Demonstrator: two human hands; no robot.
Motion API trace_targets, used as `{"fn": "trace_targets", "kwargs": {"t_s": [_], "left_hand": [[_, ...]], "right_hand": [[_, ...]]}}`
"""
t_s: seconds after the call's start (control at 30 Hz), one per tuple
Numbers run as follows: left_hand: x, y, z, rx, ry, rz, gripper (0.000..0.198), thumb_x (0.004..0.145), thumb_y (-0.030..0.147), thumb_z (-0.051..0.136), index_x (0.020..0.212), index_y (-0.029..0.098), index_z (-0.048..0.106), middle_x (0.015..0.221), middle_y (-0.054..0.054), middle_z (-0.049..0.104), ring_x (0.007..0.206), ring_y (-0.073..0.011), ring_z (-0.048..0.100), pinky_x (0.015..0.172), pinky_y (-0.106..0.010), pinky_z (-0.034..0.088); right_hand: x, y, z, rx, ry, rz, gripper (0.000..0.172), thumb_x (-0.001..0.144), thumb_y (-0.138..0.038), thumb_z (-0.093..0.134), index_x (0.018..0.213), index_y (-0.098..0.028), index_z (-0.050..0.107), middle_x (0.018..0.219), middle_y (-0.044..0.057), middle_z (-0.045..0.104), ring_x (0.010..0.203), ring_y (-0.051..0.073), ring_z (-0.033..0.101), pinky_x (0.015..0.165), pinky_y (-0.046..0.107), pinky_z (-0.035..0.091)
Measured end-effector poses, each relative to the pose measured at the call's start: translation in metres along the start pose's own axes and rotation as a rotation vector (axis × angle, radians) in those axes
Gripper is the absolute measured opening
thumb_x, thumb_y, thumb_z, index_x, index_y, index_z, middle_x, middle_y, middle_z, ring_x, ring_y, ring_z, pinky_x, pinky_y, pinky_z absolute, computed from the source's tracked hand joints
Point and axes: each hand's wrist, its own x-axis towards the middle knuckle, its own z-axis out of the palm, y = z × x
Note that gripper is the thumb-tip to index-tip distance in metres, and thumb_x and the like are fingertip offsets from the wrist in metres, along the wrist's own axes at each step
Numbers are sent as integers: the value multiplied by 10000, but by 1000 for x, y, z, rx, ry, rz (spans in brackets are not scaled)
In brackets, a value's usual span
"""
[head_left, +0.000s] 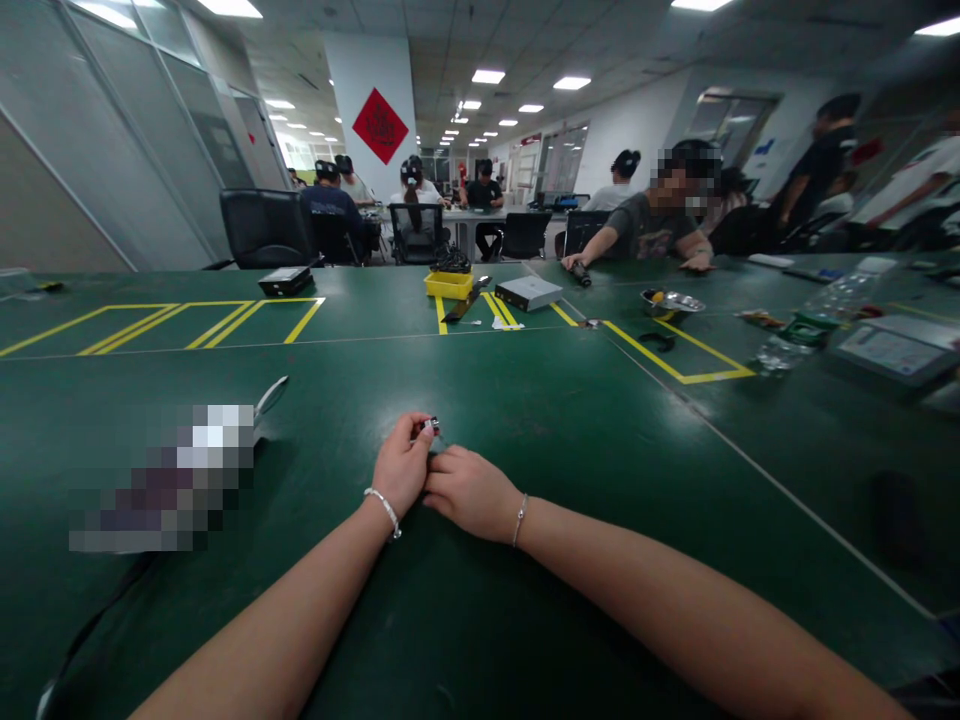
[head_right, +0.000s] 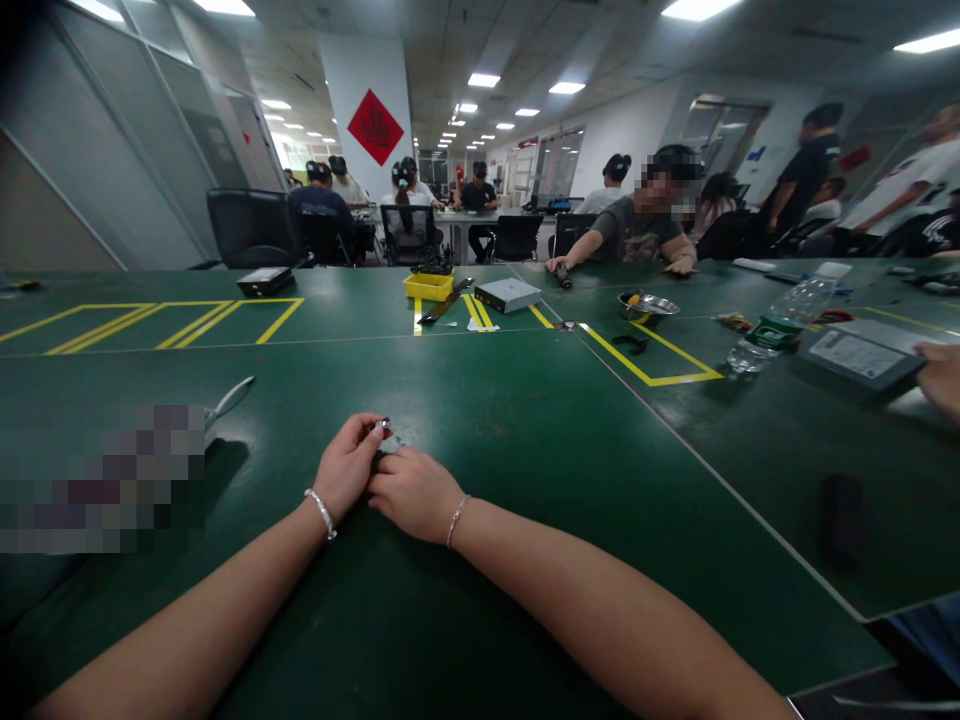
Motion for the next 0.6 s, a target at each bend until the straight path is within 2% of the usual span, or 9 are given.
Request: {"fn": "trace_targets", "kwargs": {"t_s": [0.1, 0.17, 0.3, 0.37, 0.47, 0.6], "left_hand": [[0, 2, -1, 11, 2, 2, 141, 770, 236, 442, 881, 179, 508, 794, -12, 572, 752, -147, 547, 721, -290, 414], [-1, 4, -3, 4, 0, 8, 143, 762, 228, 451, 882, 177, 510, 804, -13, 570, 762, -145, 539, 725, -283, 411], [-2, 7, -5, -9, -23, 24, 149, 753, 223, 466, 884, 181, 522, 822, -14, 564, 788, -146, 524, 708, -270, 408], [-3, 9, -5, -13, -47, 35, 158, 748, 211, 472, 894, 180, 525, 812, -12, 557, 772, -142, 518, 696, -266, 406], [-4, 10, -4, -14, -97, 56, 174, 738, 206, 492, 905, 176, 530, 781, -4, 545, 734, -135, 510, 688, -267, 404], [-6, 10, -3, -23, -149, 78, 182, 730, 213, 514, 906, 174, 542, 741, 5, 528, 704, -128, 504, 676, -262, 404]], "right_hand": [[0, 5, 0, 85, 36, 54, 137, 797, -168, 451, 781, -149, 586, 801, 63, 566, 794, 151, 476, 780, 312, 376], [-1, 11, -2, 269, 116, 203, 111, 775, -143, 467, 788, -152, 577, 801, 52, 570, 786, 140, 496, 770, 306, 389], [-2, 27, -9, 951, 243, 642, 81, 749, -132, 477, 801, -158, 534, 762, 27, 591, 689, 113, 555, 653, 278, 434], [-3, 33, -12, 1248, 270, 752, 59, 718, -153, 528, 776, -153, 519, 750, 29, 609, 652, 106, 571, 614, 261, 437], [-5, 37, -15, 1469, 313, 768, 181, 621, -190, 649, 755, -146, 536, 735, 23, 620, 615, 90, 565, 594, 236, 428], [-8, 38, -16, 1587, 348, 746, 271, 553, -215, 712, 778, -141, 581, 706, -1, 605, 587, 67, 538, 593, 221, 422]]}}
